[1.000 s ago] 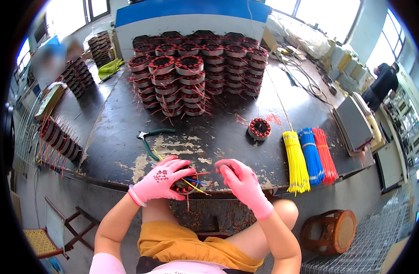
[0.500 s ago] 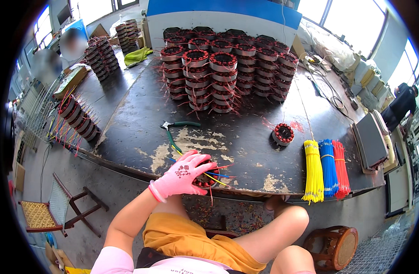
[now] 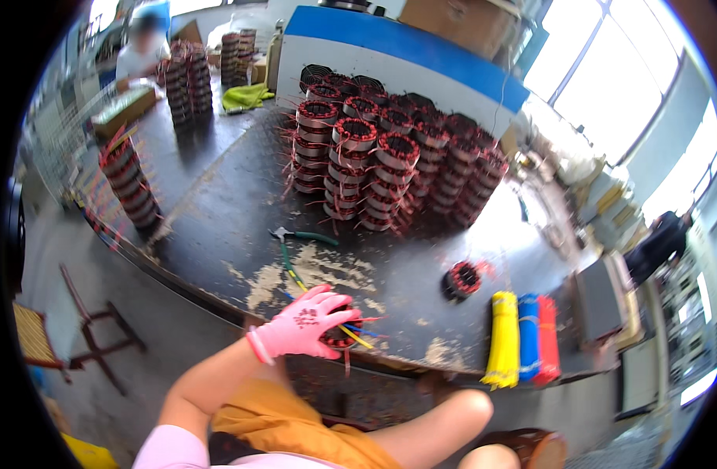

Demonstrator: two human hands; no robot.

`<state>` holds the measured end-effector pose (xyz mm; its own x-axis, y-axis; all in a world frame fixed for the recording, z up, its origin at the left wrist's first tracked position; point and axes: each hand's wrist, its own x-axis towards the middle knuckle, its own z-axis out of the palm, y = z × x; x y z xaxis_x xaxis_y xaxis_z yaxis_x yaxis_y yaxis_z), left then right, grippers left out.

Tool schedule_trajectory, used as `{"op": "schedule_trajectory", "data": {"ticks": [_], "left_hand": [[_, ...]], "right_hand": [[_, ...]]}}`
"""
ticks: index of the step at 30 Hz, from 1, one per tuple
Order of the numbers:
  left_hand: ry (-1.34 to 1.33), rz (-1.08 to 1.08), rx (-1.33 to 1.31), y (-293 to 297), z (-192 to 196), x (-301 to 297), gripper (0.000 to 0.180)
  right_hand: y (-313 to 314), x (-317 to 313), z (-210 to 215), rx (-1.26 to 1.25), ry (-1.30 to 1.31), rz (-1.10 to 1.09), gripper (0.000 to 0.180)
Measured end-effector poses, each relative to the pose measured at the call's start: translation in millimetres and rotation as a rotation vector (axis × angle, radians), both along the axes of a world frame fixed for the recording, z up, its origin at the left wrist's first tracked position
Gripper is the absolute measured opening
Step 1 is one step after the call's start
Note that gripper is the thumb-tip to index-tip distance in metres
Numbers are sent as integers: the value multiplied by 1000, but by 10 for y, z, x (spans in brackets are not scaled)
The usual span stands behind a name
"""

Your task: The person sits at a workbench in a factory, wearing pink gloves, and assembles small cylindrical electrical components. They insert colored plastic zip ties into the components and use pliers to trim the excess length. The person stacks the finished components into a pile on the table.

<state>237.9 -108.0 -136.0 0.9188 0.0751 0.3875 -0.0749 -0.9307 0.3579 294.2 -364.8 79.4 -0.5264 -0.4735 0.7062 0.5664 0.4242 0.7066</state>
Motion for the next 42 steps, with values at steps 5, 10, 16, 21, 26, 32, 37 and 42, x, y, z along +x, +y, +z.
{"op": "schedule_trajectory", "data": {"ticks": [5, 10, 16, 21, 26, 32, 37, 42], "left_hand": [[-6, 5, -6, -23, -63, 40, 85], [28, 148, 37, -41, -71, -111, 84], [133, 143, 20, -169, -10, -20, 90], [114, 184, 58, -218, -41, -45, 94], [111, 179, -2, -238, -21, -18, 91], [33, 210, -50, -175, -38, -10, 83], [55, 211, -7, 65, -2, 17, 86], [125, 103, -24, 376, 97, 104, 90]], "right_hand": [[328, 480, -623, -680, -279, -131, 41], [1545, 744, -1174, -1600, 349, -672, 51], [3107, 841, -1731, -1875, 140, -1307, 106], [3475, 630, -1740, -2070, 11, -1481, 108], [3282, 784, -1683, -1857, 166, -1372, 73], [1947, 1389, -1383, -2301, 1275, 104, 46], [644, 1693, -1559, -2370, 1785, 648, 54], [182, 1630, -1951, -2446, 1875, 776, 48]]}}
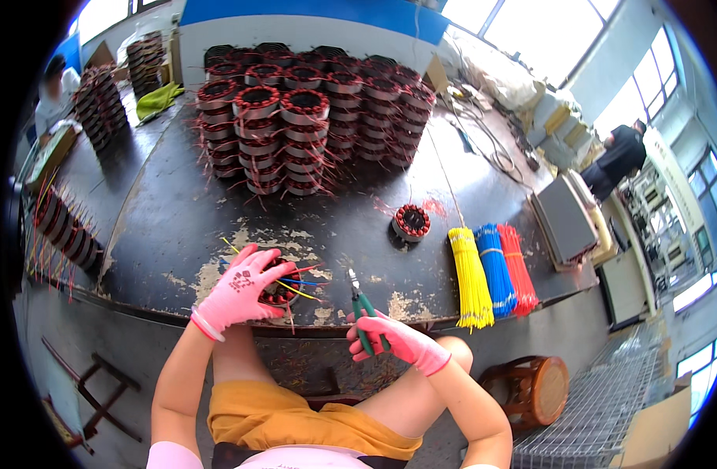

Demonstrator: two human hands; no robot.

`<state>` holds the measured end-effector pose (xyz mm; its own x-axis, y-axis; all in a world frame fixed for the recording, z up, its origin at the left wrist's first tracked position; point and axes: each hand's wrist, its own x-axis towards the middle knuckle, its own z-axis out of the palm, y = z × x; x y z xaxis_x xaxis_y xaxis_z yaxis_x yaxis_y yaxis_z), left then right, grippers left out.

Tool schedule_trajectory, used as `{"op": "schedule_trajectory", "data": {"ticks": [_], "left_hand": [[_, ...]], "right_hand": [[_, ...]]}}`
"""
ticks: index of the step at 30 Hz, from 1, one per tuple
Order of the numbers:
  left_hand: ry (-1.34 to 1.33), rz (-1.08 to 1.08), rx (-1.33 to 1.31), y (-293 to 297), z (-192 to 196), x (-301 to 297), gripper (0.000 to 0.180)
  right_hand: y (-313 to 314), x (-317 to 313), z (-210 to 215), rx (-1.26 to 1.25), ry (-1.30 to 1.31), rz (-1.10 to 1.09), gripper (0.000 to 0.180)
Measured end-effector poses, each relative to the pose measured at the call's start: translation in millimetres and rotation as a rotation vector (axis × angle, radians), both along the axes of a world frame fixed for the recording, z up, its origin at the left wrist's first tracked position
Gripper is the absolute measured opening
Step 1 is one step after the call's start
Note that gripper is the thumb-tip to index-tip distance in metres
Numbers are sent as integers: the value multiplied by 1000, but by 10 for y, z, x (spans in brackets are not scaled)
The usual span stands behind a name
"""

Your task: The person sits at a workbench in a factory, wearing pink gloves, and assembles small cylindrical electrical components. They insert colored plastic zip ties into the components and use pliers to trim the excess length. The person stacks the finished components into a pile on the table.

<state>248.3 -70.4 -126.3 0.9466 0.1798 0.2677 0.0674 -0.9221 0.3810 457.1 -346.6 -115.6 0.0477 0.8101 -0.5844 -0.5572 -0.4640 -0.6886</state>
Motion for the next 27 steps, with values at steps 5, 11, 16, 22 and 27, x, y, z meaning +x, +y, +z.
{"op": "schedule_trajectory", "data": {"ticks": [5, 11, 16, 22, 27], "left_hand": [[91, -98, -47, 197, 86, 63, 92], [148, -82, -83, 210, 138, 84, 90], [126, -84, -76, 196, 163, 94, 93], [121, -79, -94, 187, 159, 105, 92], [72, -101, -87, 184, 147, 101, 89]], "right_hand": [[174, -40, -90, -37, -23, 131, 54], [317, -36, -59, -32, -30, 121, 55], [383, -41, -37, -59, -69, 128, 52], [454, -111, -20, -41, -166, 63, 49], [497, -200, 5, -55, -318, 19, 45]]}}
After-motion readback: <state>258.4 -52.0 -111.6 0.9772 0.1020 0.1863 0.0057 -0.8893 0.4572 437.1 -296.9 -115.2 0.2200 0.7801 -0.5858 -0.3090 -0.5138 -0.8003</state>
